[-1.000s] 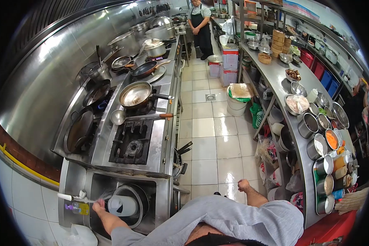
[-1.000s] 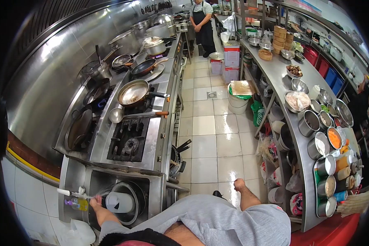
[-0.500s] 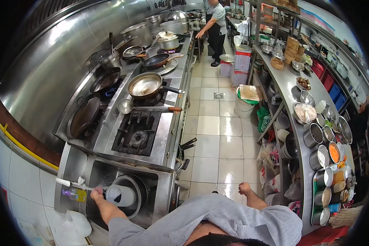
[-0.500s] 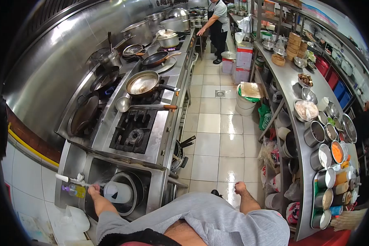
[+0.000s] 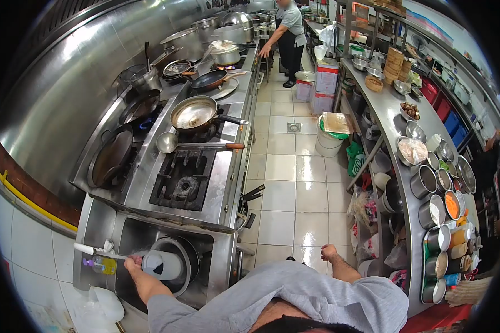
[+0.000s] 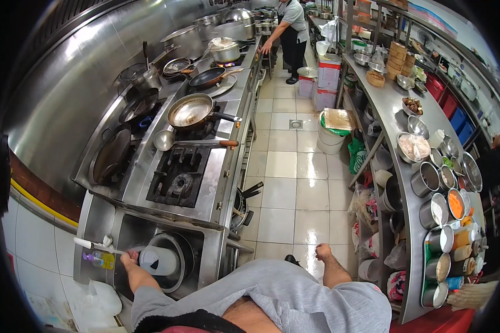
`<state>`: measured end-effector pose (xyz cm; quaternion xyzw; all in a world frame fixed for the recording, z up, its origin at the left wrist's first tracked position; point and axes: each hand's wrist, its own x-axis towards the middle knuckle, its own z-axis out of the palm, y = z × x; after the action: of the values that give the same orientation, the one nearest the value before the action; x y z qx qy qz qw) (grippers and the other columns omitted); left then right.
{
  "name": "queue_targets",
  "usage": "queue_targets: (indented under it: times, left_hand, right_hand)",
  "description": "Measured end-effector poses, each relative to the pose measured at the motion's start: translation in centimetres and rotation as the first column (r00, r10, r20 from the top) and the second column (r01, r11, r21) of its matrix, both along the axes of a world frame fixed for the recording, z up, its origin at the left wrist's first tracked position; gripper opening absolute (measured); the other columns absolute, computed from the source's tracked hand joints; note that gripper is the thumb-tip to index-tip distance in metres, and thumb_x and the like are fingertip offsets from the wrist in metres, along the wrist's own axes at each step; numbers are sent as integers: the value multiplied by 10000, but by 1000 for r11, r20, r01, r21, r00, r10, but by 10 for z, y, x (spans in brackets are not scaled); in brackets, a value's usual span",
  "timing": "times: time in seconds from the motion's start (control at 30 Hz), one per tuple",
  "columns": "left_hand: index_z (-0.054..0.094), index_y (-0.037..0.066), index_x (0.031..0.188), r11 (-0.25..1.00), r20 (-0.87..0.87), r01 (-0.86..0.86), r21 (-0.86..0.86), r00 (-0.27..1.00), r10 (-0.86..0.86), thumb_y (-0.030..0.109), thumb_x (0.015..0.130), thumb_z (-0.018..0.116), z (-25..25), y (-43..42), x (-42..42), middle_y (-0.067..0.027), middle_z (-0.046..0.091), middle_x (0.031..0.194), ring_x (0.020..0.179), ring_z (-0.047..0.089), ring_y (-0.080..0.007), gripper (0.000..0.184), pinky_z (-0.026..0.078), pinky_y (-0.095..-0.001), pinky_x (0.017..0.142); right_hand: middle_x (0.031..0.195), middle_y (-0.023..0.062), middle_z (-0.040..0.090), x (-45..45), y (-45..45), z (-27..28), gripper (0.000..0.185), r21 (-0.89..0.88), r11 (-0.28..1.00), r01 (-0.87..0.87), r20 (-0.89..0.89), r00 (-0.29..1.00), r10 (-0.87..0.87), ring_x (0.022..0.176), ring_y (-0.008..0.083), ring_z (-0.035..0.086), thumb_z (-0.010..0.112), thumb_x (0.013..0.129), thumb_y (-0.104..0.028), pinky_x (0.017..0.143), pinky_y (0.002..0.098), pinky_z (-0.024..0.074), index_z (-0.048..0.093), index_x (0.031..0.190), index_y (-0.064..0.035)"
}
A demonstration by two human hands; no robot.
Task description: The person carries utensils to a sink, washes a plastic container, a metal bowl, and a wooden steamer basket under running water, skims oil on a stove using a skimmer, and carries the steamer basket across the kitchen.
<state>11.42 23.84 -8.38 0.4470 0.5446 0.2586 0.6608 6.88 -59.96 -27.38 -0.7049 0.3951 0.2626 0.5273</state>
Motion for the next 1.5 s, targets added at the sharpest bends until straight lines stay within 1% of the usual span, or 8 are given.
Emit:
queue_targets:
  times: [0.4,0.63,0.8,0.9,1.13,1.2,1.33,1.5]
  left_hand:
    - [477,-9,969,998,-17,-61,-23,998,61,179,818,365,-9,0,7,-130,546,876,712,587,-240,266,496,-351,582]
    - [493,-3,922,995,33,-99,-25,994,100,164,807,365,-7,-3,6,-114,551,869,726,595,-231,240,497,-350,615]
    - [504,43,777,995,86,-98,-23,991,100,145,795,346,-11,-1,8,-62,562,683,511,544,-153,189,432,-247,409]
    - [489,81,705,995,52,-96,-42,994,98,139,791,341,-11,0,10,-24,524,576,447,487,-113,181,381,-229,361]
    - [483,103,648,1000,86,-14,8,996,13,142,788,340,-7,-1,7,2,475,515,398,429,-105,204,366,-230,353]
    - [486,108,655,994,-35,-108,-25,994,107,150,795,328,-3,-3,11,1,468,504,403,443,-105,215,374,-229,358]
    - [491,97,705,985,-64,-158,-70,986,154,150,792,339,0,-3,15,-23,494,558,431,479,-124,183,402,-246,374]
    - [474,48,767,974,-61,-227,-10,972,226,141,786,383,4,-7,11,-85,536,714,550,552,-182,131,472,-294,455]
  right_hand:
    - [666,88,558,-2,4,18,178,13,999,32,-13,999,-31,494,206,571,468,748,-13,393,325,464,530,915,-31]
    - [674,94,563,2,2,9,189,-40,999,-5,8,1000,5,502,210,577,469,741,-4,390,322,463,536,916,-26]
    - [681,97,565,6,3,12,199,-48,998,-28,10,1000,28,509,213,582,482,730,-2,411,330,468,535,920,-23]
    - [691,99,568,8,4,16,202,-49,999,-23,-9,1000,23,514,212,583,485,733,-9,420,334,472,532,928,-24]
    - [722,102,573,10,5,16,204,-50,998,-29,-11,1000,29,526,211,586,474,745,-19,421,335,472,531,941,-26]
    - [730,101,574,9,7,18,207,-59,998,-26,-32,999,24,528,208,583,469,750,-19,422,335,470,532,947,-30]
    - [720,98,574,9,7,16,206,-67,997,-29,-33,999,27,525,204,579,470,751,-20,423,334,471,535,947,-33]
    - [696,92,572,8,3,8,202,-42,999,-35,-18,999,35,510,202,574,478,751,-23,422,332,470,538,943,-33]
